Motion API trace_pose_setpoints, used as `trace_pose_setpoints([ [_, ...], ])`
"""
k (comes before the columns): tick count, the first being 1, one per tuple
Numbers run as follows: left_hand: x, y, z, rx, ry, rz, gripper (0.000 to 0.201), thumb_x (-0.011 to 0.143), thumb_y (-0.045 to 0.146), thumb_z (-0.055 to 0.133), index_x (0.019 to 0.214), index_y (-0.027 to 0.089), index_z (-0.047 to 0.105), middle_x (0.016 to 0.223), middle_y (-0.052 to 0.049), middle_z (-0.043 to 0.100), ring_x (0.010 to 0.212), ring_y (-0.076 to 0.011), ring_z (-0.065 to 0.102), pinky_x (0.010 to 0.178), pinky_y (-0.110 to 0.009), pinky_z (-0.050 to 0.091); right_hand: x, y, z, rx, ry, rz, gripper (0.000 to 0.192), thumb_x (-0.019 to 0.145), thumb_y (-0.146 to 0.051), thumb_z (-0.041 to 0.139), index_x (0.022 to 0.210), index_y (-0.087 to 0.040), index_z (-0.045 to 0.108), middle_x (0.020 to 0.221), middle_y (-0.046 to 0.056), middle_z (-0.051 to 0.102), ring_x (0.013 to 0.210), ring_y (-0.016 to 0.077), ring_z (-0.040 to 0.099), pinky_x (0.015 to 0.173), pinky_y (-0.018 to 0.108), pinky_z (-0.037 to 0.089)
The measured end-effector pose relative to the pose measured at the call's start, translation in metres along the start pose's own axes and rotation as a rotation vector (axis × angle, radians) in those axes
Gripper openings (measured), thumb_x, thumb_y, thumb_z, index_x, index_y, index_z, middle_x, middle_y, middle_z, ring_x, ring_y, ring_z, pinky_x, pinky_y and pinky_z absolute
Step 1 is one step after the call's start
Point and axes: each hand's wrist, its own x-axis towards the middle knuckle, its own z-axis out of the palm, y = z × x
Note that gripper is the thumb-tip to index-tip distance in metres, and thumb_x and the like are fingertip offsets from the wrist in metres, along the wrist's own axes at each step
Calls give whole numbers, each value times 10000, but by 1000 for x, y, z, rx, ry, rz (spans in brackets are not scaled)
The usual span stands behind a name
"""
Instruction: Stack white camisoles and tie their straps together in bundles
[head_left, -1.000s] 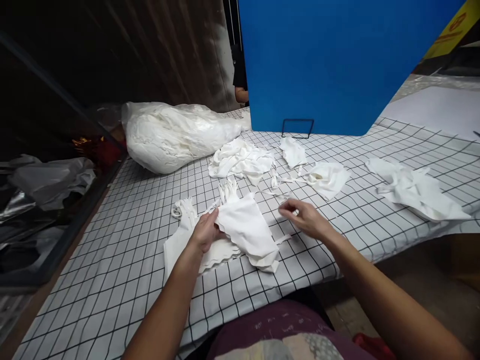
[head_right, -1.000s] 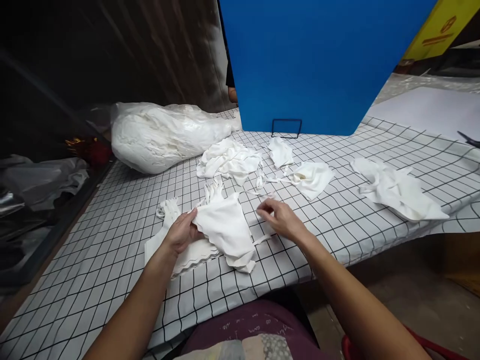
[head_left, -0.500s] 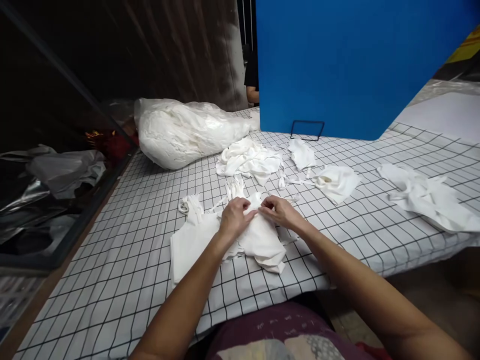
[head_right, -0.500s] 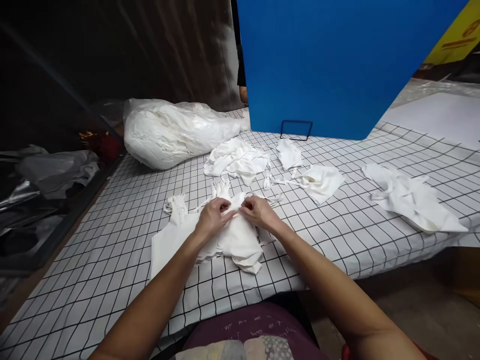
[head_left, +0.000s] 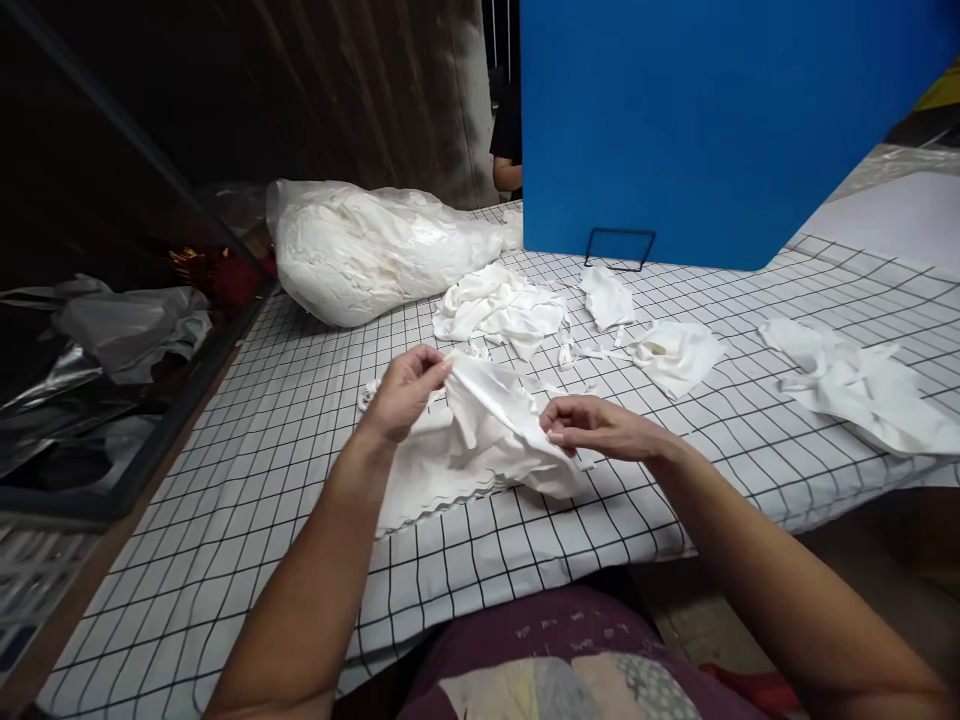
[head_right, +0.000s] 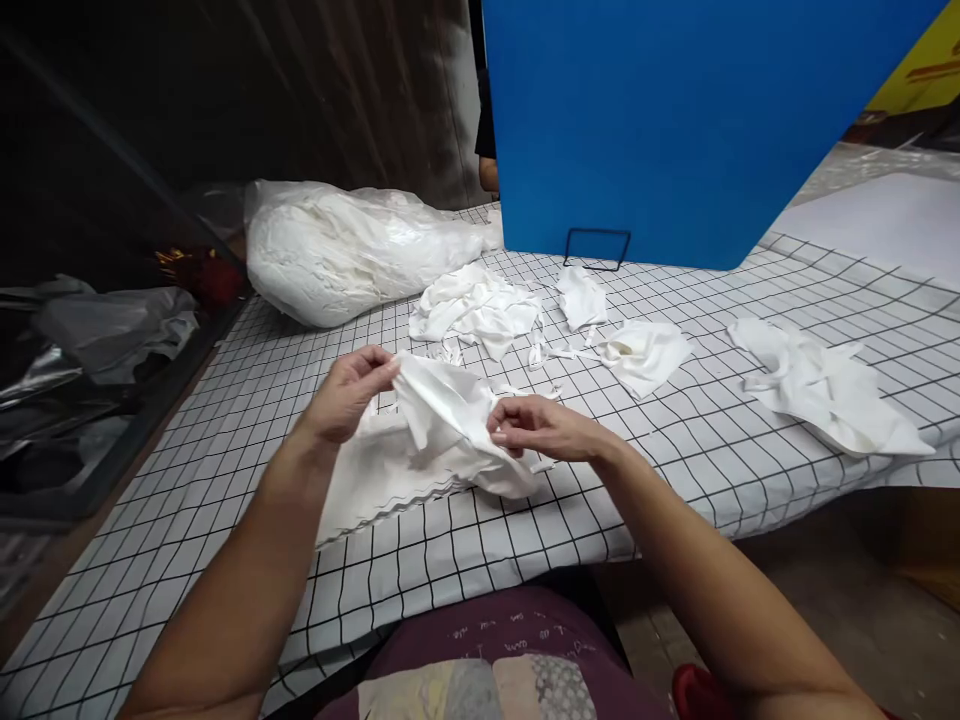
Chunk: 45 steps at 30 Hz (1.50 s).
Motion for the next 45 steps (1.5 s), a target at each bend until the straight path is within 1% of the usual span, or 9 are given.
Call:
trace_pose_setpoints([
  [6, -27, 26, -35, -69, 124, -87, 299, 637, 292, 796, 724, 149, 547, 686, 12, 587, 593, -96, 531, 558, -203, 431, -31, -23, -6, -253, 162, 45, 268, 926, -430, 580, 857, -174, 613, 732, -10, 522, 661, 102, 465, 599, 248, 393],
  [12, -42, 30, -18, -50, 165, -99, 275, 669, 281, 757, 711, 162, 512, 626, 39, 533, 531, -79, 488, 521, -194, 411, 14, -9, 66, -589, 373, 87, 334, 894, -537, 572, 967, -211, 563, 738, 17, 567, 618, 146, 486, 527, 271, 364],
  [16, -47, 40, -11, -110, 176, -64, 249, 705, 262, 723, 723, 168, 493, 635, 36, 524, 538, -81, 498, 516, -188, 403, 43, 14, 99, -916, 545, 30, 199, 922, -386, 540, 966, -192, 550, 837, 69, 623, 635, 169, 524, 539, 295, 376],
  [22, -54, 43, -25, -118, 237, -18, 237, 704, 254, 718, 714, 162, 500, 643, 39, 512, 535, -69, 475, 503, -175, 368, 32, 10, 66, -989, 850, 40, 166, 937, -307, 471, 870, -200, 578, 900, 81, 652, 665, 178, 562, 583, 324, 419],
  [26, -58, 29, -30, -191, 231, -50, 250, 693, 265, 735, 726, 161, 510, 660, 38, 535, 563, -74, 506, 541, -185, 399, 19, 0, 46, -655, 938, 34, 196, 912, -381, 520, 828, -209, 562, 805, 57, 638, 694, 187, 577, 647, 349, 465],
  [30, -61, 7, -30, -247, 218, -137, 279, 671, 276, 765, 738, 161, 520, 669, 35, 562, 576, -84, 534, 565, -204, 432, 9, -17, 44, -27, 802, -90, 254, 868, -464, 566, 892, -214, 527, 867, 64, 641, 729, 181, 612, 653, 335, 520],
  [33, -61, -7, -33, -318, 231, -211, 284, 649, 251, 783, 733, 155, 528, 674, 26, 581, 587, -91, 553, 575, -210, 451, -5, -32, 46, 146, 630, -65, 347, 845, -534, 565, 990, -219, 556, 931, 84, 660, 722, 190, 635, 573, 314, 514],
  [38, -64, -15, -52, -476, 321, -188, 228, 626, 155, 777, 743, 134, 583, 725, -4, 634, 671, -111, 609, 645, -215, 506, -32, -34, 34, 119, 263, 81, 532, 769, -520, 695, 1203, -244, 559, 899, 70, 672, 684, 195, 647, 501, 279, 483],
  [45, -92, -11, -86, -534, 340, -188, 175, 694, 136, 738, 740, 135, 569, 549, 60, 471, 448, -22, 430, 418, -96, 372, -49, -27, 10, -204, 158, 108, 354, 886, -441, 635, 1152, -208, 626, 890, 59, 644, 696, 140, 587, 518, 230, 456],
])
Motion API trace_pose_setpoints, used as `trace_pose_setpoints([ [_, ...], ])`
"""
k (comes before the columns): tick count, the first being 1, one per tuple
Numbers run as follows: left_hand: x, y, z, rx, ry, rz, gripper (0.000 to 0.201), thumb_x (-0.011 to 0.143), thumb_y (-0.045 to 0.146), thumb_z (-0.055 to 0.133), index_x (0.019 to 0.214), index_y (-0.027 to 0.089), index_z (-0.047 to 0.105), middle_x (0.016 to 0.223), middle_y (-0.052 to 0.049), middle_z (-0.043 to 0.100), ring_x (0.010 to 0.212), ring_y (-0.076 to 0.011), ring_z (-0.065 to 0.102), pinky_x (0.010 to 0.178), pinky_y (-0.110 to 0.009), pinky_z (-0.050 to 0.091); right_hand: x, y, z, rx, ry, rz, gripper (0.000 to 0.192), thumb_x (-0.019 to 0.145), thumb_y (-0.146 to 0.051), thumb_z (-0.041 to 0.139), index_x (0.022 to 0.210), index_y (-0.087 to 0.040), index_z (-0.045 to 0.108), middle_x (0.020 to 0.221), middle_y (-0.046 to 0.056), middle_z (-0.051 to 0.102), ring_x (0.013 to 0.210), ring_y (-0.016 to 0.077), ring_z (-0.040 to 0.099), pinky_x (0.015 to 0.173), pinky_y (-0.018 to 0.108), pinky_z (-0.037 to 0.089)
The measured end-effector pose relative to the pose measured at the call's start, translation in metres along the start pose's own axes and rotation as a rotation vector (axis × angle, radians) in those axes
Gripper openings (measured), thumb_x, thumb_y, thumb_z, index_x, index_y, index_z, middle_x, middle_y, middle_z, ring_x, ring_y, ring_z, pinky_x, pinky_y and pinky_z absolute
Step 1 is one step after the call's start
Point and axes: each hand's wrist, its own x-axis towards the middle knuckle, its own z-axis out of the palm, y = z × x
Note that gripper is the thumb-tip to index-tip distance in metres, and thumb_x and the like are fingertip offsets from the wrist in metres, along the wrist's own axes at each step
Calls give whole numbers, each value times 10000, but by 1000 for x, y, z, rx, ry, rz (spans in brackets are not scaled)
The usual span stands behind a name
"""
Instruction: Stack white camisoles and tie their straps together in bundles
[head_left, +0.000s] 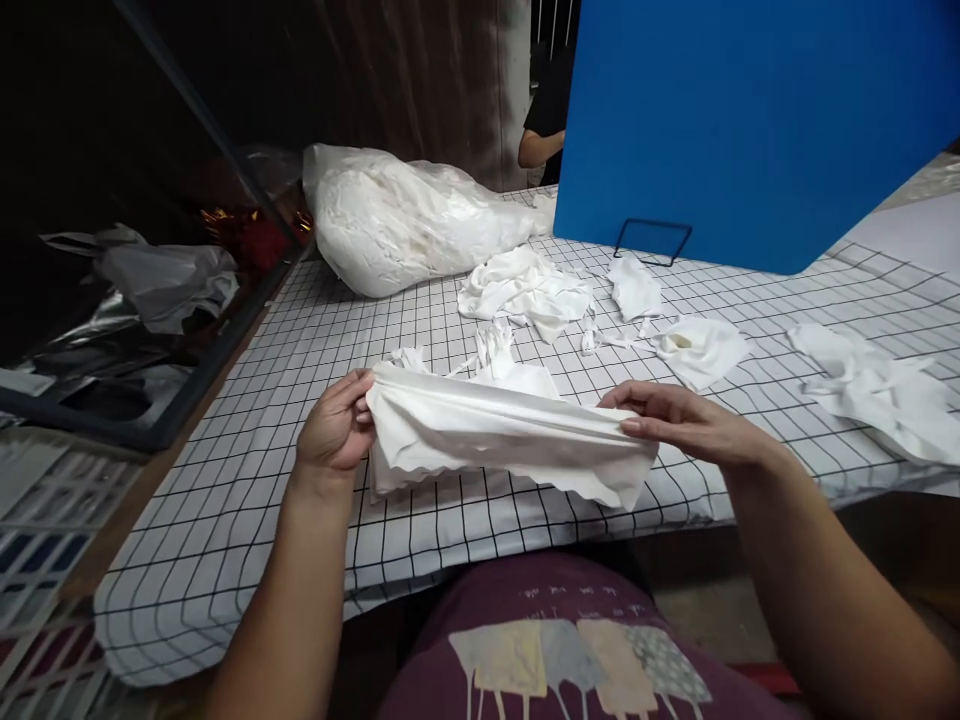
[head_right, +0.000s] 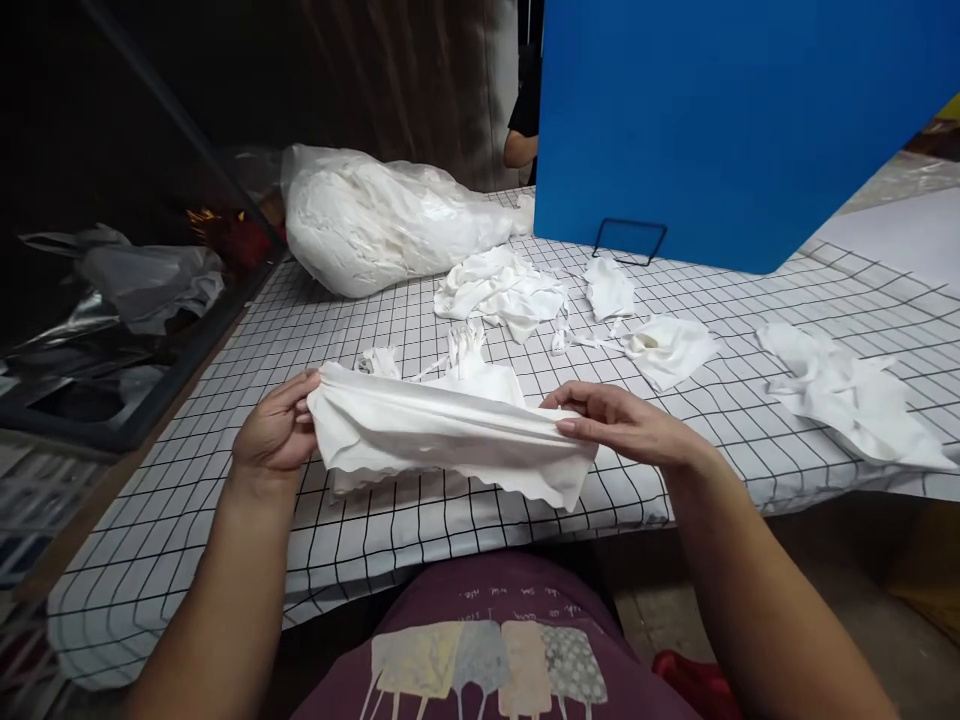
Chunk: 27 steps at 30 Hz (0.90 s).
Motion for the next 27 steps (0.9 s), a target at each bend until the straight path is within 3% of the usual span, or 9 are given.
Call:
trace_pose_setpoints([
  [2, -3, 0, -5, 27, -16, -23, 201, 694, 146, 750, 740, 142, 554, 510, 90, 381, 397, -3, 325, 360, -81, 267, 4, -1, -3, -27, 41, -42, 342, 899, -461, 610, 1130, -210, 633, 896, 60, 638, 695, 142, 581, 514, 236, 451],
  [4, -2, -7, -8, 98, -7, -36, 236, 672, 176, 768, 764, 148, 552, 537, 84, 409, 414, -9, 343, 365, -89, 259, 14, 2, -2, -109, 112, -72, 338, 916, -484, 573, 1112, -216, 636, 911, 67, 635, 728, 162, 587, 545, 263, 467],
  [9, 3, -41, -24, 573, 172, -49, 280, 659, 300, 760, 778, 149, 557, 646, 19, 561, 488, -57, 449, 427, -148, 317, 33, 30, 19, -629, 525, -142, 307, 894, -458, 597, 1058, -205, 654, 1049, 118, 617, 957, 266, 584, 795, 416, 501],
  [10, 1, -49, -31, 670, 203, -14, 280, 676, 326, 748, 795, 152, 563, 696, 1, 596, 507, -65, 464, 445, -159, 334, 31, 37, 25, -671, 532, -156, 284, 903, -448, 588, 1044, -209, 652, 1057, 118, 612, 967, 267, 582, 815, 427, 497],
  [13, -17, -65, -52, 907, 210, 60, 294, 730, 412, 712, 843, 174, 581, 787, -19, 642, 581, -104, 526, 527, -199, 404, 12, 60, 42, -722, 368, -177, 240, 914, -443, 587, 1014, -235, 650, 1026, 102, 614, 947, 258, 582, 812, 426, 488],
  [16, -39, -73, -63, 1092, 154, 47, 305, 764, 480, 678, 824, 193, 594, 679, 3, 607, 591, -140, 541, 559, -226, 414, -9, 83, 52, -830, 290, -179, 316, 850, -474, 670, 1060, -239, 650, 1050, 113, 615, 998, 288, 567, 828, 446, 464],
  [18, -50, -76, -62, 1187, 159, 52, 308, 772, 503, 662, 809, 203, 601, 613, 15, 578, 553, -148, 516, 548, -238, 399, -17, 98, 55, -883, 271, -161, 321, 847, -468, 675, 1070, -239, 647, 1064, 117, 620, 996, 292, 566, 820, 448, 454],
  [21, -55, -80, -50, 1262, 189, 88, 305, 759, 505, 670, 795, 206, 620, 676, -8, 633, 560, -156, 526, 563, -253, 408, -17, 111, 56, -942, 284, -148, 173, 913, -380, 597, 984, -236, 662, 1006, 111, 638, 924, 270, 573, 778, 431, 452],
  [27, -49, -85, -40, 1311, 118, 56, 224, 781, 414, 612, 761, 191, 620, 736, -23, 659, 607, -155, 560, 580, -251, 419, -18, 105, 56, -814, 386, -312, 130, 945, -255, 551, 1013, -236, 660, 971, 97, 586, 880, 219, 588, 741, 353, 506],
])
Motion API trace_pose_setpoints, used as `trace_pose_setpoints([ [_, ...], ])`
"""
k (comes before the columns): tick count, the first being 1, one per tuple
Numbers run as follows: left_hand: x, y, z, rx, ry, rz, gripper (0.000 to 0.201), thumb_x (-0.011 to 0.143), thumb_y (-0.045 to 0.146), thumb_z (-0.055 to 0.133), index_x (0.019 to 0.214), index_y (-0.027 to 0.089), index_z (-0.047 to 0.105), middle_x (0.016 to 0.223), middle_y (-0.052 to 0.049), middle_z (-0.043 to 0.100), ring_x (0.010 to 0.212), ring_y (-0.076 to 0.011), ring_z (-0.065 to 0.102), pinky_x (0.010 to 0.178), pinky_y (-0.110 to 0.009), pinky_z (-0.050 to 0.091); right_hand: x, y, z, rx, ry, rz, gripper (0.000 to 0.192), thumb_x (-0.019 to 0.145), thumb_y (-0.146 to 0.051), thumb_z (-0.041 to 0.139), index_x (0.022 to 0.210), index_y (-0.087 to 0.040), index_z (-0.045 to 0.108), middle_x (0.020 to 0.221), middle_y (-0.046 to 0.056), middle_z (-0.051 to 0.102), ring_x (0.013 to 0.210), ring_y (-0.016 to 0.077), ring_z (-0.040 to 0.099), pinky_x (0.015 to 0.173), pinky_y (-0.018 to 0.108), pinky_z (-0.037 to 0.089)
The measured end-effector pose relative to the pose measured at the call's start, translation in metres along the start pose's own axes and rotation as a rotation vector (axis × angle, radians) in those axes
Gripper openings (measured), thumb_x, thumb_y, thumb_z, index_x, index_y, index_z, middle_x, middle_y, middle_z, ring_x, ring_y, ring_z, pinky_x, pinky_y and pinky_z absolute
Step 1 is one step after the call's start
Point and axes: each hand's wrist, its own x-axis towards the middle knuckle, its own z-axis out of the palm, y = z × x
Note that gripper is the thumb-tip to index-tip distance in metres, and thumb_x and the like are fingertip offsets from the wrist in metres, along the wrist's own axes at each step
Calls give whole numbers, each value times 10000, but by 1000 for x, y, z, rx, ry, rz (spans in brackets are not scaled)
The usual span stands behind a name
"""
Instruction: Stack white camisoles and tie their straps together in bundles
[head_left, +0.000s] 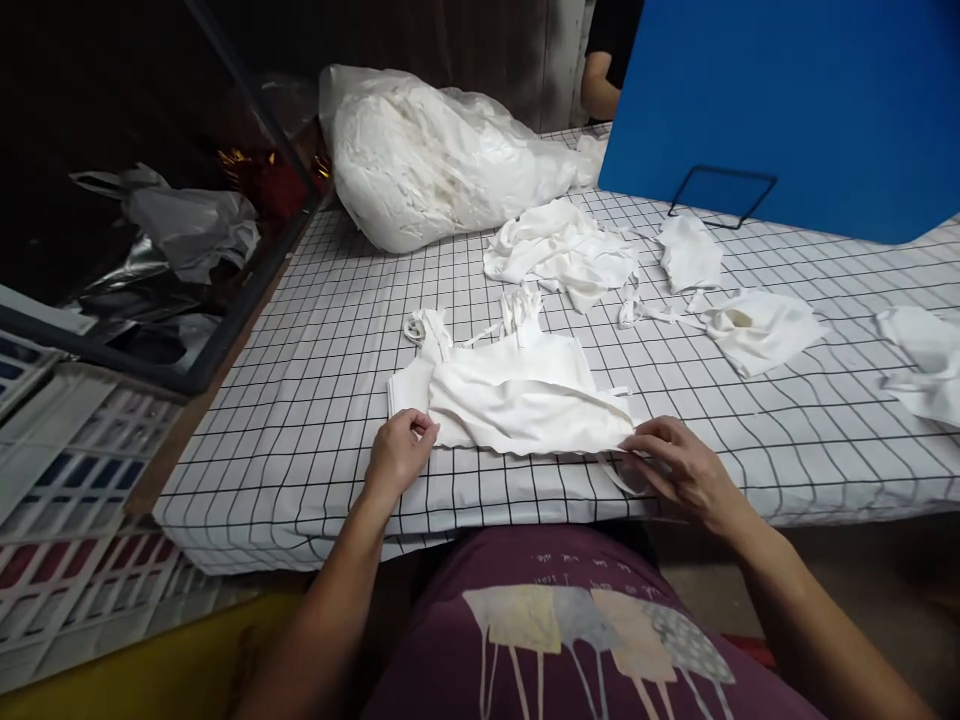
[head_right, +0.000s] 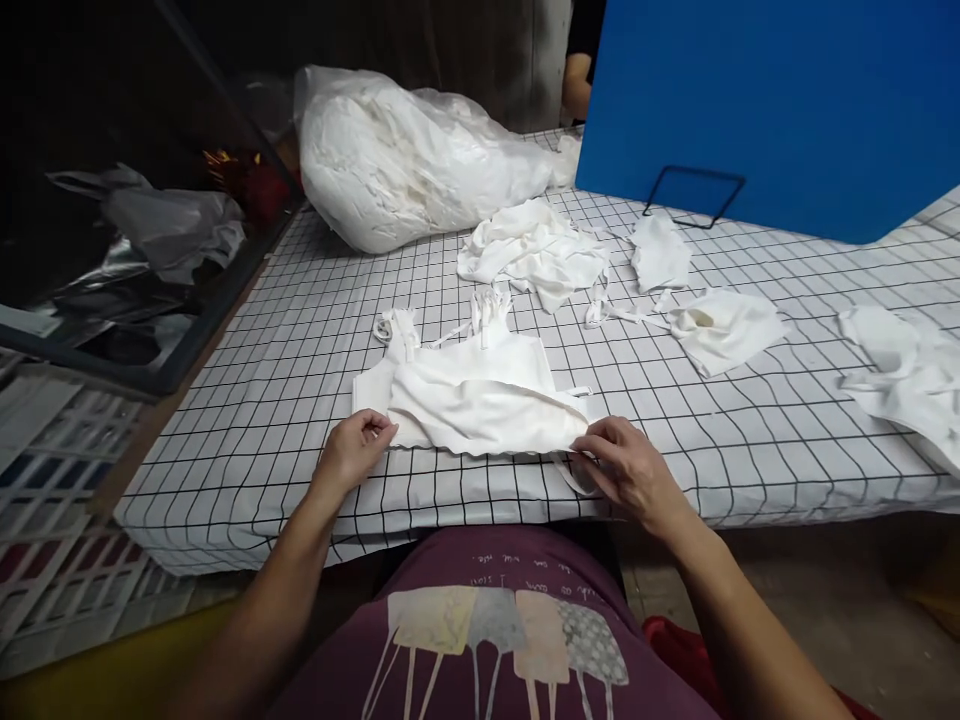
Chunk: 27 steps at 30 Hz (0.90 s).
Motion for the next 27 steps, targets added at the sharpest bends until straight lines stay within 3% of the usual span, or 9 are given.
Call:
trace_pose_setpoints([
  [4, -1, 3, -1, 47, -16, -40, 282, 810, 469, 566, 750, 195, 598, 715, -20, 651, 617, -166, 571, 590, -263, 415, -7, -9, -12, 71, -32, 22, 139, 933, -287, 582, 1044, -254, 660, 1004, 82, 584, 885, 201, 609, 736, 320, 517],
  [7, -2, 11, 0, 185, 4, -24, 340, 811, 534, 563, 742, 201, 586, 789, -41, 673, 688, -194, 598, 605, -281, 402, -10, -16, -14, 118, -98, 207, 182, 941, -379, 567, 1020, -236, 649, 976, 73, 623, 840, 190, 623, 732, 317, 514],
  [11, 1, 18, 5, 282, 7, -39, 275, 791, 466, 589, 711, 204, 576, 832, -51, 679, 737, -211, 610, 615, -290, 388, -6, -23, -3, 48, -100, 479, 294, 913, -499, 558, 848, -218, 614, 829, 49, 656, 747, 194, 619, 655, 310, 478],
  [16, 5, 4, -9, -57, -131, -124, 308, 745, 485, 666, 722, 187, 592, 649, -10, 613, 596, -160, 555, 575, -262, 394, 2, -26, 10, -120, -114, 629, 278, 869, -477, 563, 765, -219, 557, 753, 38, 654, 704, 207, 590, 593, 298, 393],
  [21, -6, -6, -40, -481, -191, -248, 421, 650, 510, 792, 735, 169, 561, 628, 11, 597, 570, -114, 539, 540, -210, 376, 5, -24, 1, -68, -224, 676, 259, 867, -431, 500, 712, -225, 524, 690, 17, 627, 645, 184, 553, 588, 288, 373],
  [24, -12, -5, -46, -516, -245, -332, 479, 630, 553, 801, 754, 172, 538, 631, 1, 622, 606, -130, 581, 534, -200, 368, 8, -25, -3, -12, -239, 725, 332, 881, -524, 470, 738, -229, 526, 672, 10, 627, 620, 179, 555, 590, 286, 388],
  [27, -13, -6, -37, -447, -215, -356, 509, 677, 628, 737, 805, 169, 557, 701, -26, 672, 640, -152, 627, 560, -219, 399, 13, -29, 0, -75, -230, 774, 409, 847, -635, 492, 782, -233, 536, 697, 17, 645, 623, 193, 566, 567, 289, 373],
])
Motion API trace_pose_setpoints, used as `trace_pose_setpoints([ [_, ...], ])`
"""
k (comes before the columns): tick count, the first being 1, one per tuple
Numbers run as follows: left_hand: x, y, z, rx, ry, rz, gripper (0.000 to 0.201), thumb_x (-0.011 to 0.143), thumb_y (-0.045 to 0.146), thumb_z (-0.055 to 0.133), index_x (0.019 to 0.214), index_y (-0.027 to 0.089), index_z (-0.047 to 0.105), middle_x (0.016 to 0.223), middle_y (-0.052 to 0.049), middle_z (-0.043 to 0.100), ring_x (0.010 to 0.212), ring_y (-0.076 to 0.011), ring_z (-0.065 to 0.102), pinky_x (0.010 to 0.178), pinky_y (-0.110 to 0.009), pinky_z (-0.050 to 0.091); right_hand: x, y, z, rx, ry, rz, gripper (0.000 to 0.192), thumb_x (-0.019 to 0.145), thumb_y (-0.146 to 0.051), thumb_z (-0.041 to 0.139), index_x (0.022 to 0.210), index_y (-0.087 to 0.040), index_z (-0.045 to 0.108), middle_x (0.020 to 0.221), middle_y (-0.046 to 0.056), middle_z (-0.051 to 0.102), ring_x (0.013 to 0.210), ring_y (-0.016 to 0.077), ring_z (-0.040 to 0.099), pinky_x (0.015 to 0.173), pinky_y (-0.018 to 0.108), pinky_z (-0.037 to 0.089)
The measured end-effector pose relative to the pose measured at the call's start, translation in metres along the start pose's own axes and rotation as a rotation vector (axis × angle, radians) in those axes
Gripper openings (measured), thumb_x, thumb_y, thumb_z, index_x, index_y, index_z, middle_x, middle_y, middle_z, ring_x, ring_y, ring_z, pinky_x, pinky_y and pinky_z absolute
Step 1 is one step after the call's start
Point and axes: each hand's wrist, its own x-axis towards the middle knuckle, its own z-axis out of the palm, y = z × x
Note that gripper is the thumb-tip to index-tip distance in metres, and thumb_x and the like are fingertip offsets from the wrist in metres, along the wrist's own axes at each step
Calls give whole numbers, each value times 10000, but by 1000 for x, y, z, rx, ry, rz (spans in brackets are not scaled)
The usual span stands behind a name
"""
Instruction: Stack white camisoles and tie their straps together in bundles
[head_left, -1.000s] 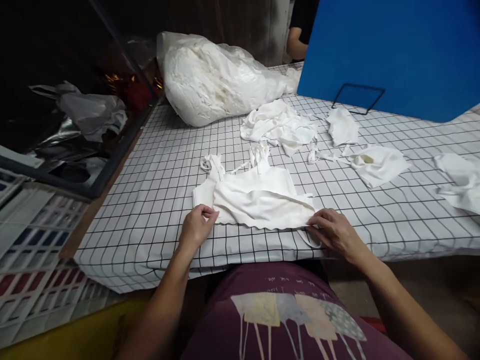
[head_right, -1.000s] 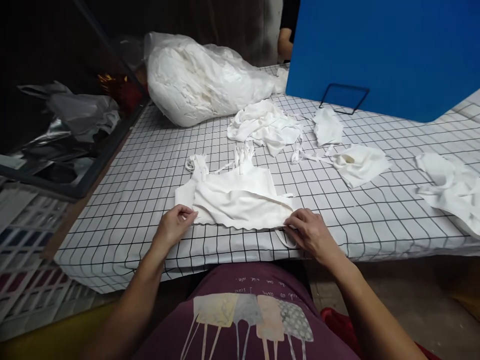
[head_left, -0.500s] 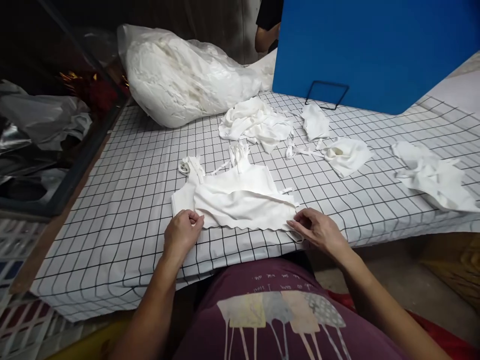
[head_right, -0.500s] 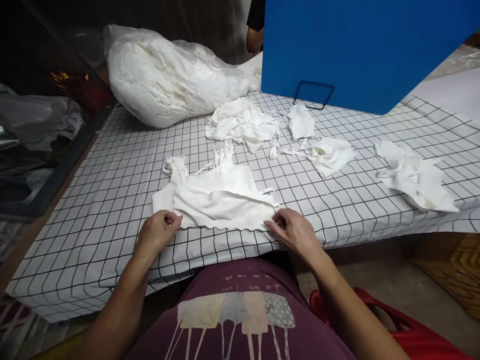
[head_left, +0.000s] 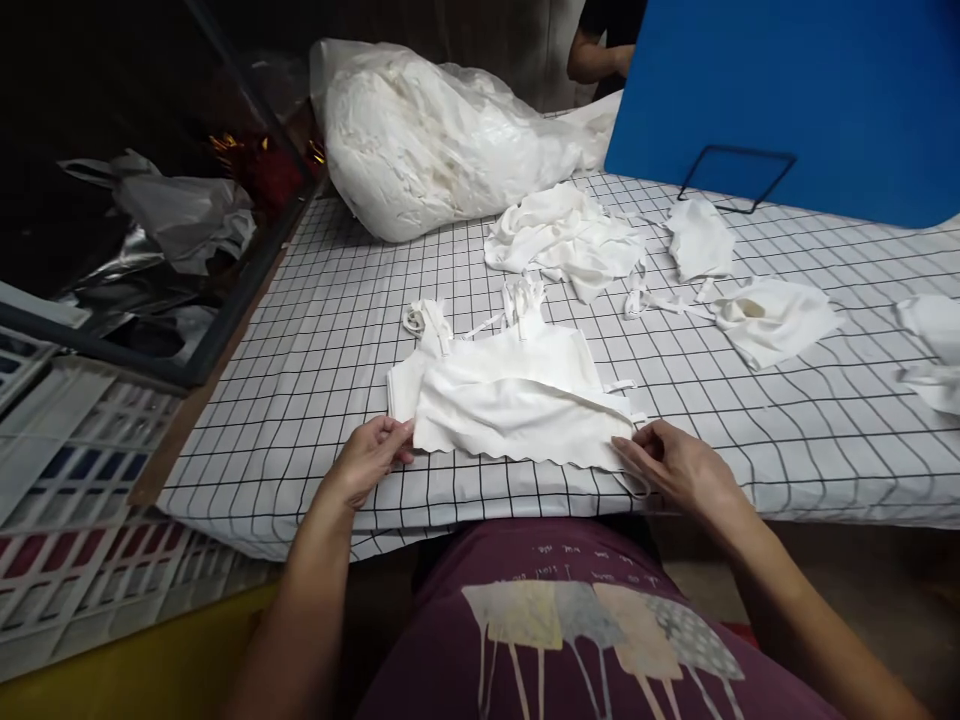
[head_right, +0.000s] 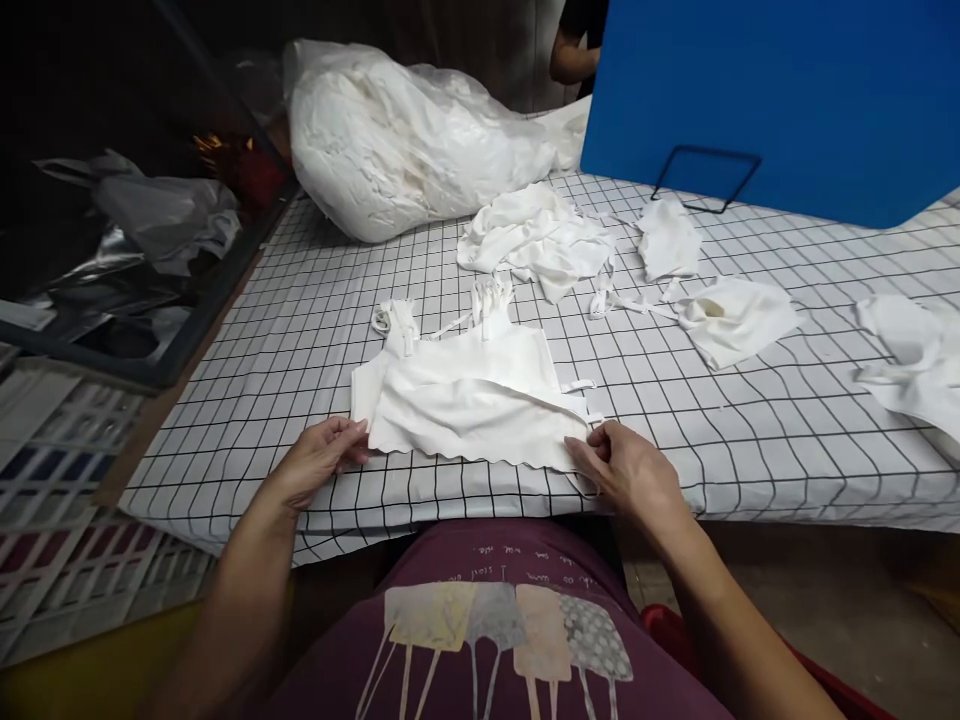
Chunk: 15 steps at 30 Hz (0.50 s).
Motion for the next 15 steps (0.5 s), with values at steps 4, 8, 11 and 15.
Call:
trace_pose_setpoints([
  [4, 7, -11, 14, 134, 110, 28, 466, 704, 597, 729, 820, 169, 587, 707, -30, 683, 623, -174, 640, 613, -273, 456, 3, -7, 8, -83, 19, -25, 365, 850, -567, 506, 713, -229, 490, 664, 17, 618, 593, 187, 522, 549, 291, 338],
  [8, 3, -13, 12, 7, 64, 93, 348, 706, 451, 773, 715, 163, 578, 628, 3, 612, 603, -146, 595, 602, -255, 451, 0, -5, -2, 128, -59, -17, 401, 830, -574, 543, 658, -221, 461, 559, -10, 518, 526, 153, 445, 518, 276, 344],
  [11, -13, 2, -1, -266, -78, 95, 313, 700, 392, 794, 719, 152, 594, 692, 2, 609, 623, -108, 550, 556, -208, 417, -8, -8, -26, 539, -178, 2, 409, 784, -611, 621, 717, -214, 549, 656, 4, 575, 600, 159, 517, 543, 267, 428],
  [15, -32, 40, -20, -515, -41, 153, 272, 689, 326, 806, 739, 157, 599, 722, 15, 570, 627, -81, 503, 509, -174, 389, -11, -24, -62, 826, -66, 106, 359, 670, -579, 756, 738, -244, 648, 710, 20, 623, 622, 181, 562, 518, 284, 497],
])
